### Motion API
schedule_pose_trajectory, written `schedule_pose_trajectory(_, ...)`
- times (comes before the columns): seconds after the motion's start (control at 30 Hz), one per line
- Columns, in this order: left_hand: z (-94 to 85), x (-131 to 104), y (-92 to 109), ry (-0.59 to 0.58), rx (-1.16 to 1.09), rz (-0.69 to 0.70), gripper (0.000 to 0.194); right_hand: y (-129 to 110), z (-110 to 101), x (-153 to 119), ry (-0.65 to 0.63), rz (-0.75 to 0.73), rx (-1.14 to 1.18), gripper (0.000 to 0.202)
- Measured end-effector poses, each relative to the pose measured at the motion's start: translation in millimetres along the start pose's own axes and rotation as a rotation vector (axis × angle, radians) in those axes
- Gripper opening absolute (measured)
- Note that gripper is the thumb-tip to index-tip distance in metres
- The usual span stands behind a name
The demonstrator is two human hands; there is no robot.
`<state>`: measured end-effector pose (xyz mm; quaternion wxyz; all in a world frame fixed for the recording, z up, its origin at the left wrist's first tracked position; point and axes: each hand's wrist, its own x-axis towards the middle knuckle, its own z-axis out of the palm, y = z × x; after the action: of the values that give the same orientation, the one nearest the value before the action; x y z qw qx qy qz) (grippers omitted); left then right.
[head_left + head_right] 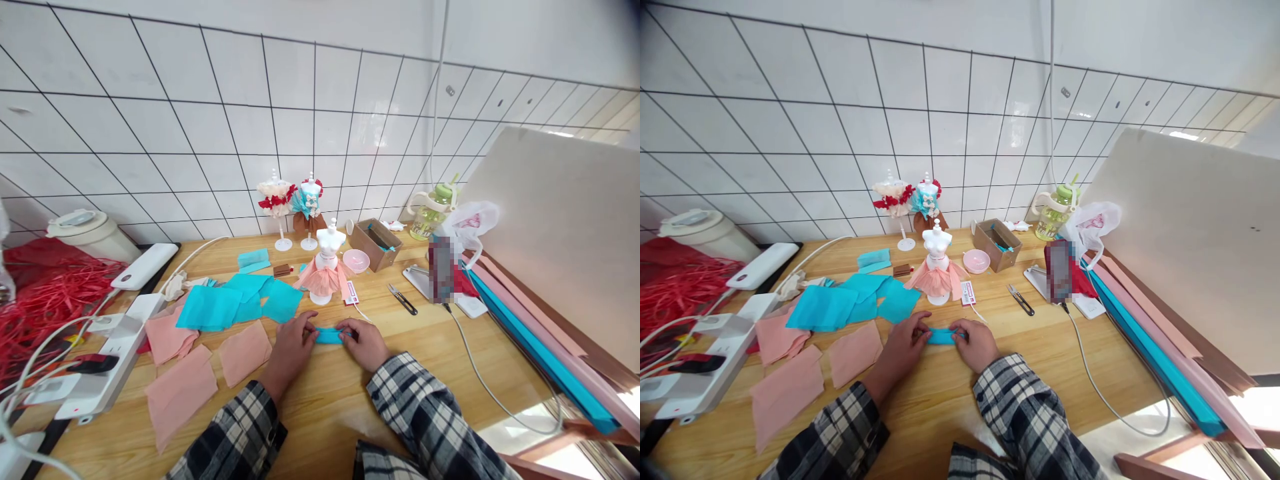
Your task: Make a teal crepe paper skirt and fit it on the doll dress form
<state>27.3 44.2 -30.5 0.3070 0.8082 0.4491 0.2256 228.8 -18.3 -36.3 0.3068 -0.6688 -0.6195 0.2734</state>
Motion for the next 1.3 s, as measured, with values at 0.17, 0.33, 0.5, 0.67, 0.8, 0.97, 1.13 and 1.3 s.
schedule_pose_trajectory(0.17, 3.6, 2, 1, 0.008, 0.033, -0.050, 0.040, -2, 1, 2, 0.035, 0.083, 0.005, 0.018)
schedule_pose_trajectory(0.33, 3.4, 2, 2, 0.023, 0.098, -0.051, 0.033, -11, -7, 11, -0.060, 0.153, -0.073, 0.022)
schedule_pose_trajectory(0.5, 2.0, -7, 10, 0.089, 0.287, 0.091, 0.033, -16, -12, 18, -0.118, 0.161, -0.112, 0.021)
schedule_pose_trajectory(0.67, 17.5, -29, 29, 0.070, 0.524, 0.422, 0.056, -18, -14, 20, -0.132, 0.151, -0.137, 0.021)
schedule_pose_trajectory(0.8, 25.2, -40, 33, -0.002, 0.620, 0.406, 0.068, -18, -14, 22, -0.135, 0.138, -0.141, 0.020)
schedule_pose_trajectory(0.97, 23.2, -40, 29, -0.104, 0.614, 0.363, 0.073, -16, -12, 21, -0.118, 0.134, -0.148, 0.021)
schedule_pose_trajectory(1.13, 24.6, -41, 29, -0.131, 0.582, 0.299, 0.079, -16, -7, 17, -0.084, 0.120, -0.174, 0.021)
schedule_pose_trajectory(1.3, 26.9, -43, 27, -0.120, 0.586, 0.296, 0.079, -19, -5, -5, 0.160, -0.064, -0.353, 0.038)
